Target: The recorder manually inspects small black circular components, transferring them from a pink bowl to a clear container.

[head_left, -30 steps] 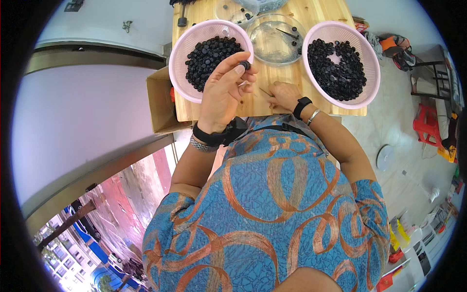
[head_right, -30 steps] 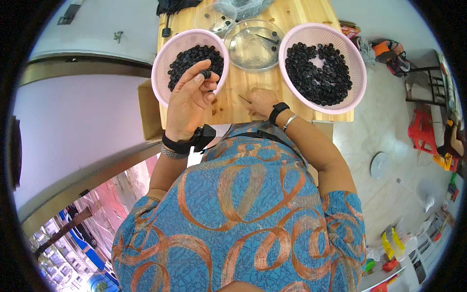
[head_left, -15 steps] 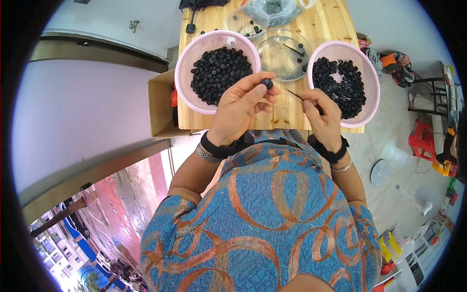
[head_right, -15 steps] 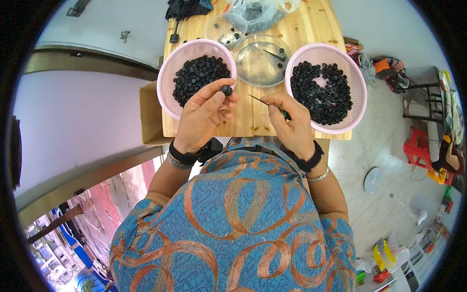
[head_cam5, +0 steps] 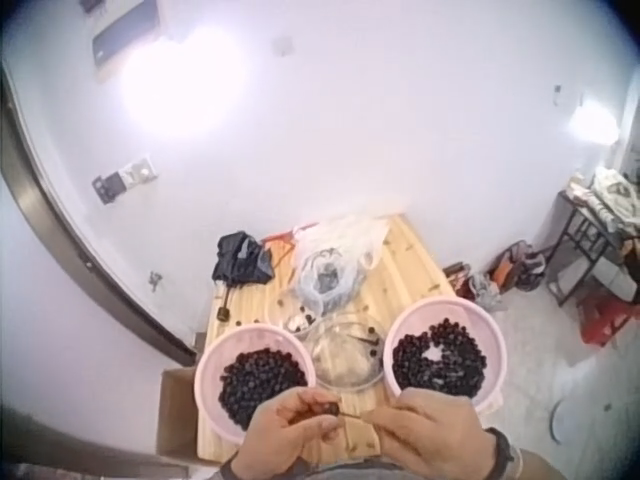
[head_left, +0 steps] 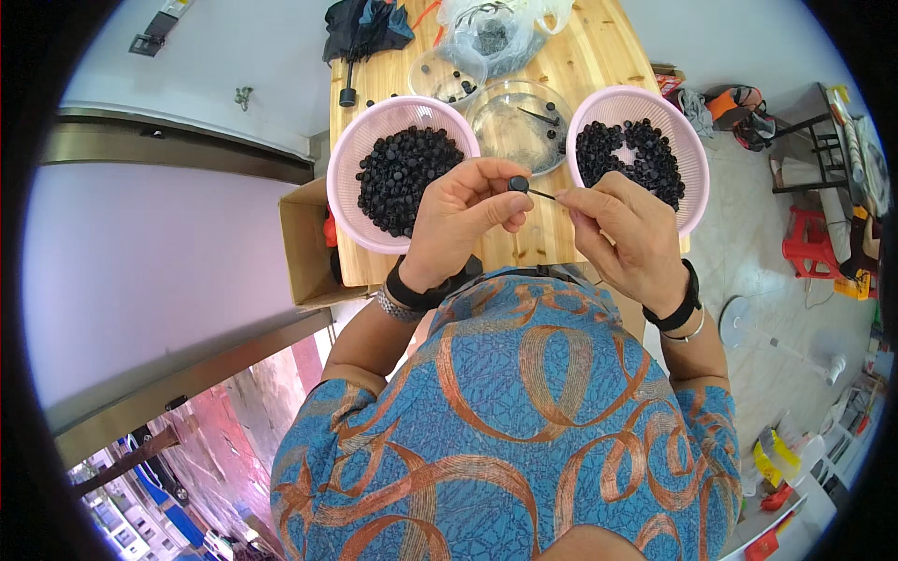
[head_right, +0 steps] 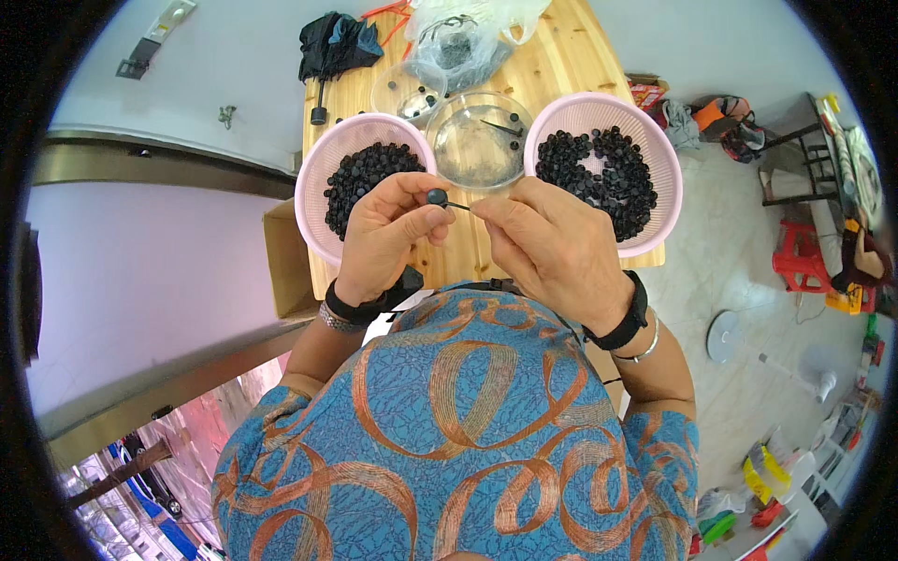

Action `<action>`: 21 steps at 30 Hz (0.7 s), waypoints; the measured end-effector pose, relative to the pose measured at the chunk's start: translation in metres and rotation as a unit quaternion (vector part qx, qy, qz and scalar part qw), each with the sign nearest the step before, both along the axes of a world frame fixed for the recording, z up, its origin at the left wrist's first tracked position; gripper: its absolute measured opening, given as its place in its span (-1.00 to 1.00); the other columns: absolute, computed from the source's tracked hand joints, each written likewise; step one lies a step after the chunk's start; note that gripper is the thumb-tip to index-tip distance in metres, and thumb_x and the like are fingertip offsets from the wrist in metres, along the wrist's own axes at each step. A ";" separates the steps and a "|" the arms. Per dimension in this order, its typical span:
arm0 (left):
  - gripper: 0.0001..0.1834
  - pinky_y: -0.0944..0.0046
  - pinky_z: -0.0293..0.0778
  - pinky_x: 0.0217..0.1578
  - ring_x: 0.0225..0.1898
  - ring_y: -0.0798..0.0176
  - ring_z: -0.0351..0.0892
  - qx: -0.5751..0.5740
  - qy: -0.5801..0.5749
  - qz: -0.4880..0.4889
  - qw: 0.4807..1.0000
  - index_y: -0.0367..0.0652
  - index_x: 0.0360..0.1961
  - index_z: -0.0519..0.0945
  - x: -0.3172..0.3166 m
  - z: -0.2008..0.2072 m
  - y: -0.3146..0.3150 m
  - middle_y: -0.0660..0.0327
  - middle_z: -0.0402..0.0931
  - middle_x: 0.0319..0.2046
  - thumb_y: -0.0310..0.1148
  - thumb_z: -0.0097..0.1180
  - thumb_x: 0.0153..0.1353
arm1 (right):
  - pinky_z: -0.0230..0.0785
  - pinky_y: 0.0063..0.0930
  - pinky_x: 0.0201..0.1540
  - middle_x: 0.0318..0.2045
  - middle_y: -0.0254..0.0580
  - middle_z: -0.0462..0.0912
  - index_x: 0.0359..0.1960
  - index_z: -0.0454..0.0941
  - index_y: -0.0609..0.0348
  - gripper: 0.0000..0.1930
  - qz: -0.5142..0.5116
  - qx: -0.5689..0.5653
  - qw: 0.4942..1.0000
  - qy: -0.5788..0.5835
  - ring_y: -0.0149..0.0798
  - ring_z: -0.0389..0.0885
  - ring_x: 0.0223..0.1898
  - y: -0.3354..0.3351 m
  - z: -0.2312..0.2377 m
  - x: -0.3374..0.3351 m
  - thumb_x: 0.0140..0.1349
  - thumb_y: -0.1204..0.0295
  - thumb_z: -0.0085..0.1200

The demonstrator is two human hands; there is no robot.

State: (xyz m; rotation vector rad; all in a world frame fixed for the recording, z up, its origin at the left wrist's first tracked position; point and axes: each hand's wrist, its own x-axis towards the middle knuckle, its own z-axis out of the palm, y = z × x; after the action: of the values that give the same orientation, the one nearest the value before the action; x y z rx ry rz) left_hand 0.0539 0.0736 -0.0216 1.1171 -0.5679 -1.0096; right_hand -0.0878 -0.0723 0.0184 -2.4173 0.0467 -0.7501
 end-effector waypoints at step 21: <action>-0.78 0.44 0.48 -0.37 -0.43 0.40 0.52 -0.112 0.159 0.113 0.974 -0.28 -0.15 0.44 -0.012 -0.002 -0.029 0.18 0.54 -0.38 -0.49 0.07 0.16 | 0.19 -0.55 -0.56 -0.54 -0.18 0.43 -0.24 0.47 0.28 -0.78 -0.110 0.188 0.958 -0.187 -0.32 0.36 -0.58 0.029 -0.058 0.032 0.04 0.71 0.02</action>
State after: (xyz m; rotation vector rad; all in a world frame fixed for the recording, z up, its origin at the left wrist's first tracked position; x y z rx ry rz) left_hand 0.0420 0.0446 -0.0240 0.7793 -0.2810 -0.8783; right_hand -0.0555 -0.0432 -0.0397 -1.8980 0.2847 -1.1745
